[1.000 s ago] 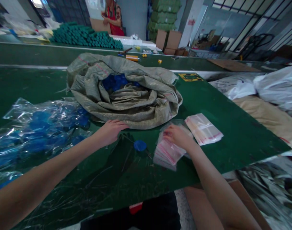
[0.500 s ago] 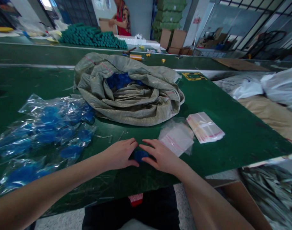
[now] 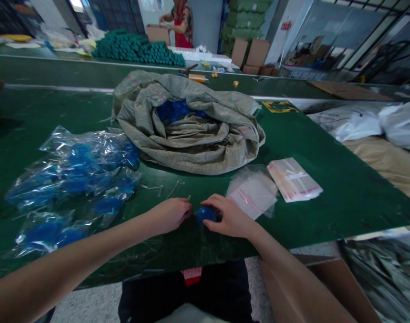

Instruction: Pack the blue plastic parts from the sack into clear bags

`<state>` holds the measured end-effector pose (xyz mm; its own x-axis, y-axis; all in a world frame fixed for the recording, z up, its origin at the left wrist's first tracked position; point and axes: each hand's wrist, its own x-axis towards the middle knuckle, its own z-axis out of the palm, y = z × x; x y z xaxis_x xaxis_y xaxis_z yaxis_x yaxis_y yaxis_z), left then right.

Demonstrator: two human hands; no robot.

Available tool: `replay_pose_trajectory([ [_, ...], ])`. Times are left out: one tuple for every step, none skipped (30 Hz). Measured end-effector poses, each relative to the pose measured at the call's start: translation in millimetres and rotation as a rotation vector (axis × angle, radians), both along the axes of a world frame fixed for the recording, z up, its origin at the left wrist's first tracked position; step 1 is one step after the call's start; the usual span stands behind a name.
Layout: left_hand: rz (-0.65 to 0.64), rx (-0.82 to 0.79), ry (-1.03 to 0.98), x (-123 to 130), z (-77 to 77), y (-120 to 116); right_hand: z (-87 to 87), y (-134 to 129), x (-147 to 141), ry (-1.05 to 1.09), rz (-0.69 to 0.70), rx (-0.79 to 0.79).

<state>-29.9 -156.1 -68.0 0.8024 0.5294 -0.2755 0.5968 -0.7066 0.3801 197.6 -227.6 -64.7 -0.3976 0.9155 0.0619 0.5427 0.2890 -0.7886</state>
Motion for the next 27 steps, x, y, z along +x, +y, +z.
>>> replay_pose_trajectory([
  [0.027, 0.02, 0.019, -5, 2.1, 5, -0.5, 1, 2, 0.072, -0.077, -0.033],
  [0.049, 0.046, 0.038, -10, 4.0, 10, -2.2, 2, 5, 0.153, -0.156, -0.079],
  [0.06, 0.073, 0.047, -16, 5.6, 15, -4.9, 3, 7, 0.241, -0.232, -0.135],
  [0.057, 0.098, 0.04, -21, 6.7, 19, -8.4, 5, 9, 0.338, -0.301, -0.196],
  [0.05, 0.123, 0.013, -24, 7.0, 21, -12.5, 6, 11, 0.445, -0.364, -0.253],
  [0.046, 0.146, -0.034, -26, 6.6, 21, -16.7, 7, 11, 0.554, -0.421, -0.302],
  [0.056, 0.159, -0.09, -26, 5.5, 19, -20.6, 7, 11, 0.654, -0.468, -0.341],
  [0.084, 0.156, -0.146, -23, 3.7, 15, -23.9, 7, 10, 0.738, -0.502, -0.369],
  [0.126, 0.133, -0.191, -19, 1.5, 11, -26.3, 7, 7, 0.803, -0.522, -0.39],
  [0.169, 0.091, -0.228, -12, -1.1, 5, -27.8, 7, 5, 0.855, -0.531, -0.406],
  [0.199, 0.038, -0.259, -5, -3.7, 0, -28.5, 6, 1, 0.899, -0.531, -0.42],
  [0.21, -0.018, -0.291, 3, -6.1, -5, -28.4, 5, -2, 0.945, -0.524, -0.436],
  [0.207, -0.065, -0.334, 11, -8.4, -9, -27.8, 3, -6, 0.999, -0.516, -0.452],
  [0.202, -0.102, -0.388, 19, -10.3, -13, -26.8, 2, -10, 1.06, -0.506, -0.466],
  [0.199, -0.135, -0.446, 27, -12.0, -16, -25.6, 0, -14, 1.122, -0.499, -0.47],
  [0.211, -0.172, -0.507, 33, -13.6, -18, -24.3, -2, -18, 1.182, -0.496, -0.46],
  [0.236, -0.216, -0.565, 39, -15.0, -19, -22.9, -4, -21, 1.237, -0.497, -0.441],
  [0.265, -0.262, -0.607, 43, -16.6, -20, -21.4, -5, -24, 1.284, -0.497, -0.415],
  [0.282, -0.296, -0.629, 46, -18.2, -21, -19.7, -5, -26, 1.319, -0.496, -0.389],
  [0.275, -0.301, -0.634, 48, -19.9, -21, -17.8, -5, -27, 1.344, -0.488, -0.372],
  [0.241, -0.268, -0.628, 49, -21.6, -21, -15.6, -4, -27, 1.364, -0.477, -0.361],
  [0.195, -0.191, -0.614, 49, -23.2, -20, -13.4, -3, -27, 1.383, -0.463, -0.353],
  [0.151, -0.084, -0.593, 48, -24.7, -18, -11.3, -1, -26, 1.404, -0.451, -0.344],
  [0.134, 0.033, -0.569, 46, -25.9, -17, -9.5, 1, -25, 1.422, -0.445, -0.335],
  [0.144, 0.134, -0.54, 45, -26.7, -15, -8.2, 4, -24, 1.437, -0.442, -0.325],
  [0.168, 0.2, -0.501, 43, -27.0, -14, -7.6, 6, -24, 1.443, -0.437, -0.319],
  [0.172, 0.221, -0.456, 41, -26.6, -15, -7.5, 8, -25, 1.44, -0.431, -0.322],
])
